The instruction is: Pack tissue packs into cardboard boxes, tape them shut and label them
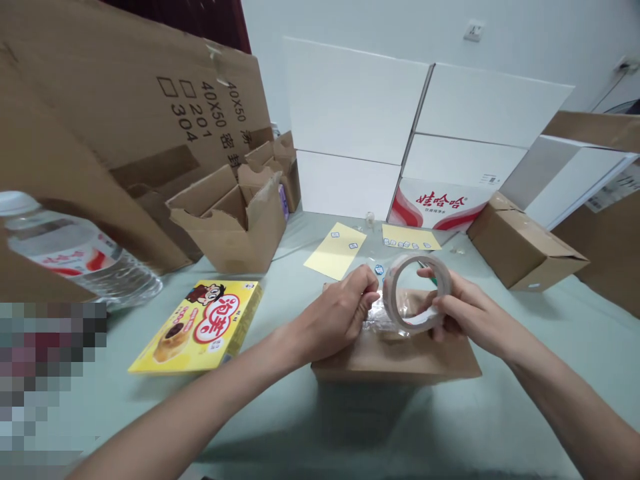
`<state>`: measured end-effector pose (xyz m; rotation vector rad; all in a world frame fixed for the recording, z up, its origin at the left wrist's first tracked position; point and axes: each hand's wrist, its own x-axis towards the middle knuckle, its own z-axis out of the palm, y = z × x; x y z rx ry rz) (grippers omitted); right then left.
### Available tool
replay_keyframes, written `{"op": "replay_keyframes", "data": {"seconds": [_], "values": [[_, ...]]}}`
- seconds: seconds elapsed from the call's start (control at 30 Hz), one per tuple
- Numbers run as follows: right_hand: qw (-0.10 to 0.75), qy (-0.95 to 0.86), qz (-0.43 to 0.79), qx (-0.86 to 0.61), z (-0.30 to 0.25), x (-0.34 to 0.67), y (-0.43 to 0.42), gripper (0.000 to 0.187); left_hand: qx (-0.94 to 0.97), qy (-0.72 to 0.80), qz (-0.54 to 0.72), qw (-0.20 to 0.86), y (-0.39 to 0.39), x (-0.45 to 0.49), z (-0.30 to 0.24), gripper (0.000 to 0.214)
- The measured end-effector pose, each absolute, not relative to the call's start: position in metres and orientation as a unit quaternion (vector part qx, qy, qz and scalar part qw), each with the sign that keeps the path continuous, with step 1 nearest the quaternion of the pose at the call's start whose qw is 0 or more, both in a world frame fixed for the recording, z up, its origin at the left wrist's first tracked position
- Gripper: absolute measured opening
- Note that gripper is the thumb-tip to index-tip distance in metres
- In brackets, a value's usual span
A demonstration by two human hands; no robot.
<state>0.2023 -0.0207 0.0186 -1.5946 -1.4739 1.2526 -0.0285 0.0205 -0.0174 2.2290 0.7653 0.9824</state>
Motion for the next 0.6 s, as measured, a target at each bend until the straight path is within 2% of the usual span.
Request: {"op": "replay_keyframes", "data": {"seconds": [0.1,0.23,0.43,0.6], "values": [[0.387,-0.534,0.473,-0.584,0.006,0.199,-0.021,0.043,0.812,0.299,0.388,0.318,0.020,-0.028,-0.015,0.017],[0.455,-0.518,0.461,-0.559,-0.007,0.198,-0.024,0.045,0.767,0.280,0.370,0.442,0.018,-0.030,-0.009,0.019],[0.473,-0.535,0.466,-0.523,-0.012,0.203,-0.026,0.043,0.654,0.280,0.336,0.617,0.017,-0.032,0.003,0.015],[0.470,-0.558,0.457,-0.509,-0.015,0.206,-0.027,0.037,0.641,0.273,0.294,0.654,0.016,-0.033,0.006,0.021]]}}
